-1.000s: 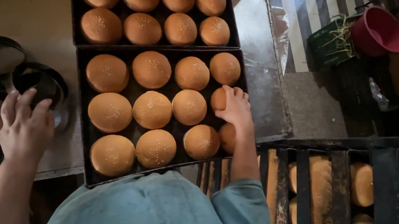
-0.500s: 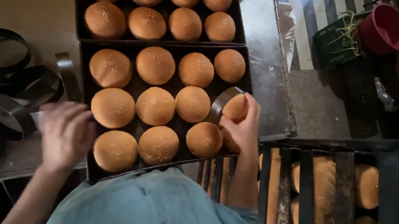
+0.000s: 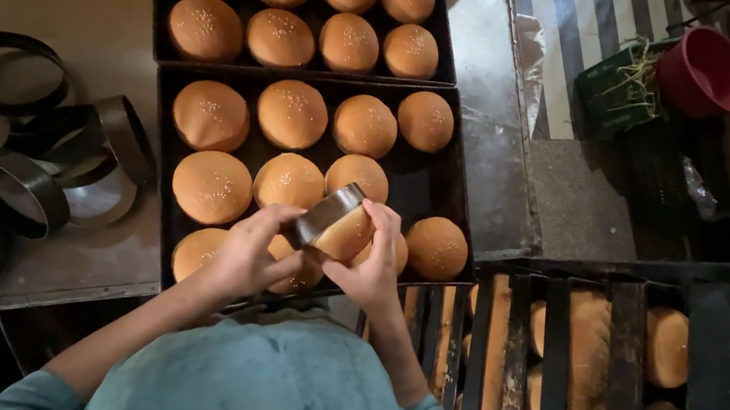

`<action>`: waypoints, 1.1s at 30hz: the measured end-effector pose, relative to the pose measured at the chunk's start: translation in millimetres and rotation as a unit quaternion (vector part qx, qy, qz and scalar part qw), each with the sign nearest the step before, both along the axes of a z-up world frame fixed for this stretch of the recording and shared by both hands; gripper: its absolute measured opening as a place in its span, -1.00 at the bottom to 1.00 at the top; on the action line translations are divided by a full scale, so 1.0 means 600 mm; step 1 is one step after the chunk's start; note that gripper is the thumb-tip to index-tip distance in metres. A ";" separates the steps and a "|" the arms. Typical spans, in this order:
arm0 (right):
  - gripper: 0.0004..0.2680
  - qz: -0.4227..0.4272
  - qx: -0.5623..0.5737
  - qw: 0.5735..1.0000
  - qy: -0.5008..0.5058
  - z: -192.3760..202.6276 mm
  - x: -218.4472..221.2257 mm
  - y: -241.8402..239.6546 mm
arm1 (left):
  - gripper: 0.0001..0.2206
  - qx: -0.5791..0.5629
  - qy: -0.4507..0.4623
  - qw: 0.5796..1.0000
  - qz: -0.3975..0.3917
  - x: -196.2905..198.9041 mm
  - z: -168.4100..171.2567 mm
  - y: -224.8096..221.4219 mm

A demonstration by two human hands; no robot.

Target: The person uses a round metal cutter to slice baked buns in half horizontally. They pick up each bun from a tray, press the cutter into it, and place the cut halves back into the tray. The process is repeated across multiple trays of buns.

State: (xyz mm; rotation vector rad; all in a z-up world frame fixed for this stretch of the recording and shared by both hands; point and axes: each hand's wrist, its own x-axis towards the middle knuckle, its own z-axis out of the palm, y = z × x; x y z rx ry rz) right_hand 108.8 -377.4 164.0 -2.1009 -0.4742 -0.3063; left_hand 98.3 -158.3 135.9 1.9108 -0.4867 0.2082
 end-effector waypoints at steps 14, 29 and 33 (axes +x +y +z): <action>-0.30 -0.067 0.035 0.994 0.082 -0.019 0.093 -0.155 | -0.61 0.125 -0.193 0.940 0.250 -0.057 -0.068 0.191; -0.46 -0.115 -0.363 0.911 0.158 -0.142 0.365 -0.204 | -0.84 0.419 -0.032 0.800 0.429 -0.105 -0.269 0.268; -0.24 -0.103 -0.366 0.909 0.170 -0.144 0.425 -0.197 | -0.88 0.436 0.036 0.785 0.438 -0.101 -0.291 0.270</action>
